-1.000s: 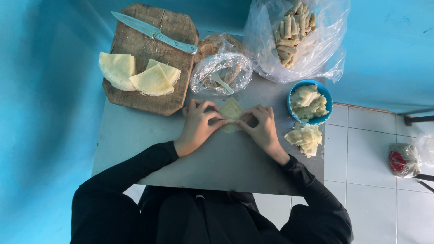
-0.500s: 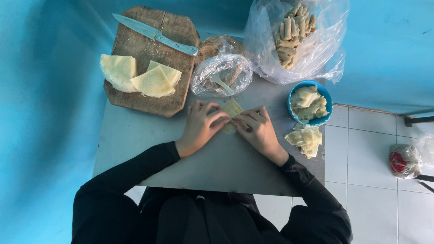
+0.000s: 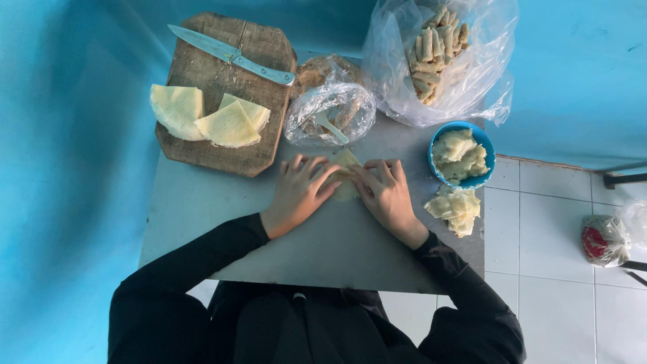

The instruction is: The person stacks thin square pastry wrappers in an overlapping fan on the table, spoons brown filling from a plastic-wrapped container onto a wrapper, and folds the wrapper over the filling. They repeat the filling and folding with additional wrappers, with cut wedges of dough and a bowl of filling on the table.

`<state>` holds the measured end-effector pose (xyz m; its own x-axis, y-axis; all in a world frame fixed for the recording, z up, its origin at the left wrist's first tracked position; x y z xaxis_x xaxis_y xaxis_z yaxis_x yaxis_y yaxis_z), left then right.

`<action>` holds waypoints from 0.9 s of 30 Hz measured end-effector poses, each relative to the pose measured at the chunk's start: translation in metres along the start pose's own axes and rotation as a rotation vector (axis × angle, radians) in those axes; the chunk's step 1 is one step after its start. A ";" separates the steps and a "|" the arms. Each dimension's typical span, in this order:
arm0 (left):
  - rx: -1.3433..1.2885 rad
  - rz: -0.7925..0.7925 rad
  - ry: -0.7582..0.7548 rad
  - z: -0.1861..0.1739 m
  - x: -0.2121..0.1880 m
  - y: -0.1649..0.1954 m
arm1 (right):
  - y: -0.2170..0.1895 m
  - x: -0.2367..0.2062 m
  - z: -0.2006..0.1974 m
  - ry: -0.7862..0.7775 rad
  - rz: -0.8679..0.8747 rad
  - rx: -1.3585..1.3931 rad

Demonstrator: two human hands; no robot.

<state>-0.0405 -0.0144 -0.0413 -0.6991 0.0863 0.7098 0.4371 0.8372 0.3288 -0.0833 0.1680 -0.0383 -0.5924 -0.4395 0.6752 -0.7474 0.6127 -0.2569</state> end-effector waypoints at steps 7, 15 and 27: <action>-0.117 -0.143 -0.080 -0.005 -0.010 -0.011 | -0.004 0.003 -0.002 -0.018 0.005 0.041; -0.192 -0.139 -0.166 -0.006 -0.013 -0.022 | 0.007 0.007 0.010 -0.054 0.188 0.097; -0.183 0.050 -0.025 -0.003 -0.014 -0.015 | 0.004 0.040 -0.010 0.089 0.212 0.143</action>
<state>-0.0352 -0.0300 -0.0542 -0.6868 0.1404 0.7131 0.5654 0.7197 0.4029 -0.1071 0.1595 -0.0050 -0.7163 -0.2479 0.6523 -0.6481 0.5829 -0.4901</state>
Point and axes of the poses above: each hand's wrist, its own x-axis towards the middle knuckle, its own z-axis out of the palm, y = z × x, the point moved 5 cm from there along x, towards the middle knuckle, and after that the axes turned 15 degrees about y, right-handed, at the moved point
